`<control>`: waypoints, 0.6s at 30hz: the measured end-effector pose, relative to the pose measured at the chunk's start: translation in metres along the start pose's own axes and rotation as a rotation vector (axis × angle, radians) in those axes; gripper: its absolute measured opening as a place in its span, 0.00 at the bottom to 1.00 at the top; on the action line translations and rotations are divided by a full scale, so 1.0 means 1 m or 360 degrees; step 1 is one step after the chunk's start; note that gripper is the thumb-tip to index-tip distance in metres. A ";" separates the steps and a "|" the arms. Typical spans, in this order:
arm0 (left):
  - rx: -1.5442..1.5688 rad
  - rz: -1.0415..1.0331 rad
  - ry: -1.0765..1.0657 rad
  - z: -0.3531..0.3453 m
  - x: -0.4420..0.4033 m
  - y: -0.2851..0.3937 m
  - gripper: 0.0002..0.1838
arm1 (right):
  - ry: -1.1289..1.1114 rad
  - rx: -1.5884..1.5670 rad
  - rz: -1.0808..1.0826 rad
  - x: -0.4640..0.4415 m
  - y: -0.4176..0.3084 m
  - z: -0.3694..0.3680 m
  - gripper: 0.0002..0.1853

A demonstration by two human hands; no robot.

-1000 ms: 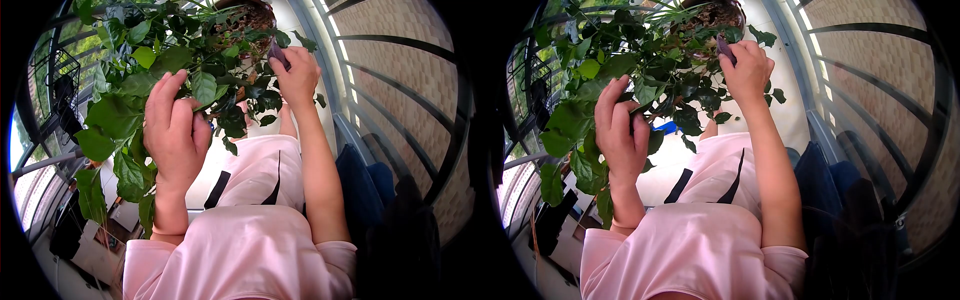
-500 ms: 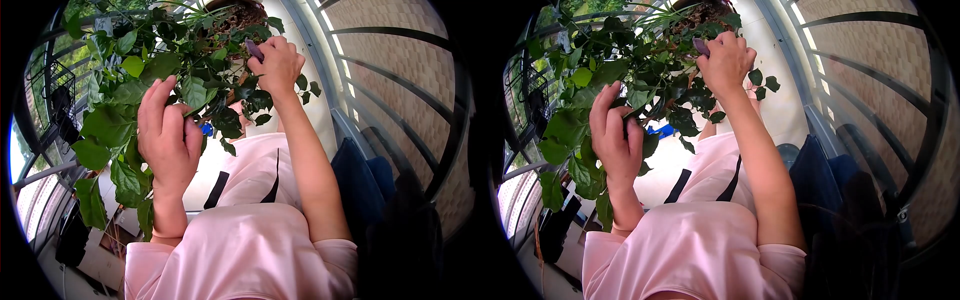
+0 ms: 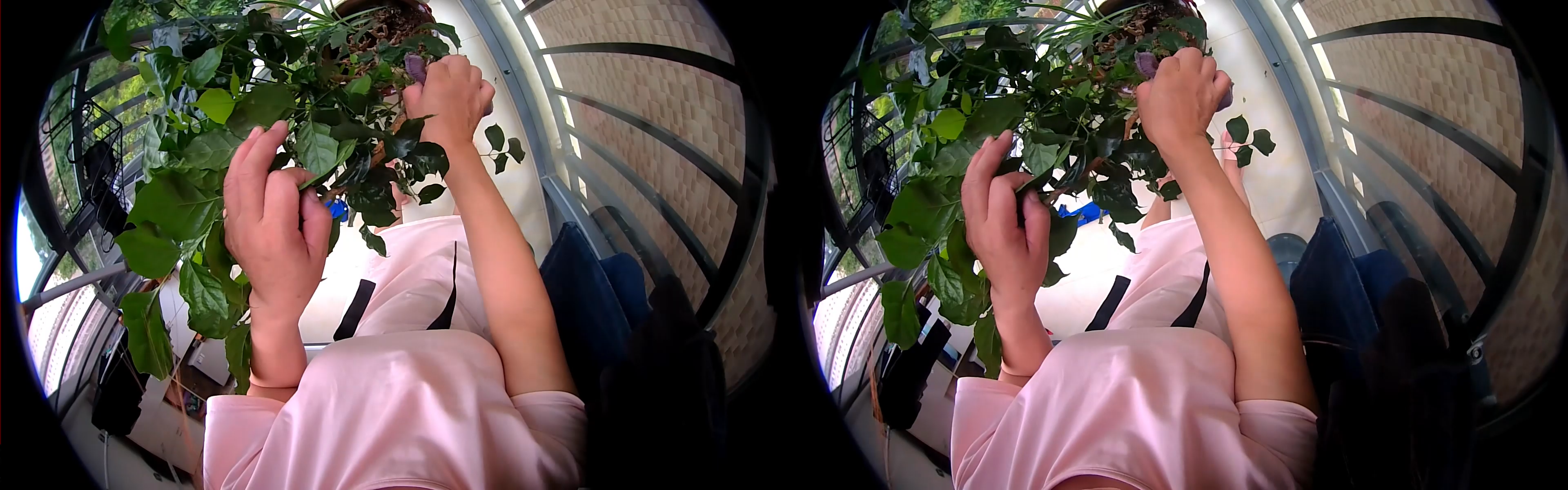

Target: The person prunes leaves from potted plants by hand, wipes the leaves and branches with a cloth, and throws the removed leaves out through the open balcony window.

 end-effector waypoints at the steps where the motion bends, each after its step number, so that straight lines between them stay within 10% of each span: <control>1: 0.0006 0.0018 -0.0027 0.000 0.000 -0.001 0.07 | 0.0090 -0.0044 0.0015 0.002 0.001 0.003 0.10; 14: -0.0033 0.0049 -0.0088 -0.002 0.002 -0.001 0.06 | 0.0096 -0.0709 -0.0202 0.015 0.025 0.065 0.15; 18: -0.0095 -0.0007 -0.0061 -0.002 -0.001 0.004 0.07 | 0.0136 -0.0341 0.0389 0.017 0.015 0.052 0.08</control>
Point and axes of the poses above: each hand's wrist, its own x-axis away from the middle knuckle, its own z-axis out of the back of the hand, y = z × x, the point moved 5 cm from there along -x, towards the middle knuckle, and after that the axes turned 4 degrees about z, right-handed, at the moved point
